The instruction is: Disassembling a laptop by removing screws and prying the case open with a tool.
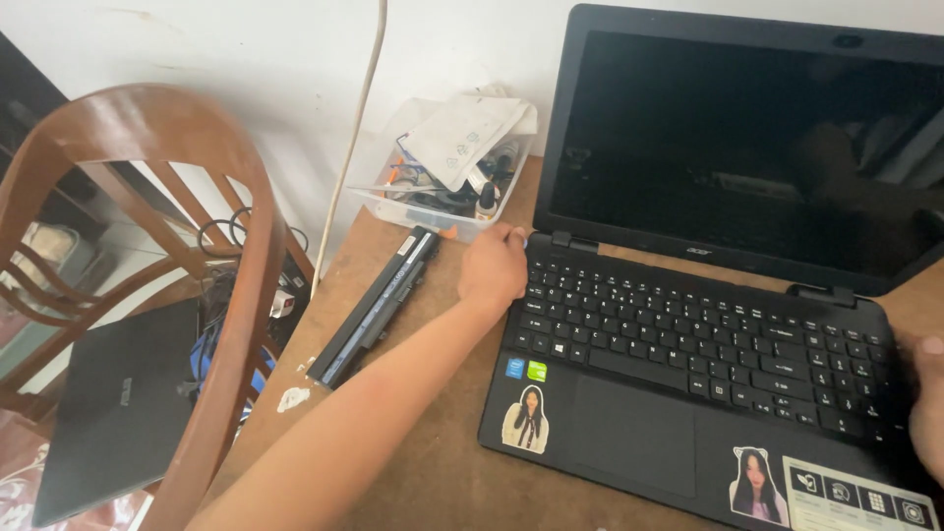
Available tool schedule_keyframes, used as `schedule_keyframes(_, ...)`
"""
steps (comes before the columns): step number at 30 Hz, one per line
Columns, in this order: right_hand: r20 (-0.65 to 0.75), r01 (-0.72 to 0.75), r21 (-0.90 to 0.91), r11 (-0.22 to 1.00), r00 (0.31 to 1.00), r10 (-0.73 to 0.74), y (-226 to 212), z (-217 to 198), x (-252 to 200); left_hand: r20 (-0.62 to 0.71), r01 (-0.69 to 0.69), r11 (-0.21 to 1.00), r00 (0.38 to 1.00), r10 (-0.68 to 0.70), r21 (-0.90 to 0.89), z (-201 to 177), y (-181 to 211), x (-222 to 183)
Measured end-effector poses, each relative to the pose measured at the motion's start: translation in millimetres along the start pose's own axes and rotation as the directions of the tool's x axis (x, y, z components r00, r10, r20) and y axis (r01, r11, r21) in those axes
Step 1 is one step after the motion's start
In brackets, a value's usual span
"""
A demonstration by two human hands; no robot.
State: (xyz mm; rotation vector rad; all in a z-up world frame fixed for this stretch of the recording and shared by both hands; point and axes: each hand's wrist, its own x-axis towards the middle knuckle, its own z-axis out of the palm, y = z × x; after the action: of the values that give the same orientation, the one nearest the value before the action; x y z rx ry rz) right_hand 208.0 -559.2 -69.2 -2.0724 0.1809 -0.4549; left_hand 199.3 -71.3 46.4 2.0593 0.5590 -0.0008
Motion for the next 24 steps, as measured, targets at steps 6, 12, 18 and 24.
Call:
schedule_keyframes(6, 0.193, 0.191, 0.159, 0.969, 0.956, -0.220, 32.6, -5.2, 17.9, 0.052, -0.100, 0.990, 0.993, 0.106, -0.104, -0.3, -23.3, 9.4)
schedule_keyframes(12, 0.202, 0.179, 0.155, 0.971, 0.957, -0.209, 38.8, -7.2, 21.7, 0.112, -0.186, 0.982, 0.976, 0.188, -0.026, -19.7, -37.5, -27.6)
schedule_keyframes(18, 0.158, 0.111, 0.199, 0.974, 0.977, -0.143, 63.8, -5.8, 29.1, 0.174, -0.196, 0.980, 0.967, 0.185, 0.045, -40.4, -51.6, -75.1)
schedule_keyframes(24, 0.167, 0.154, 0.074, 0.985, 0.972, -0.165, 14.2, -6.4, 5.8, 0.085, -0.163, 0.986, 0.984, 0.159, 0.042, -19.7, -55.7, -48.9)
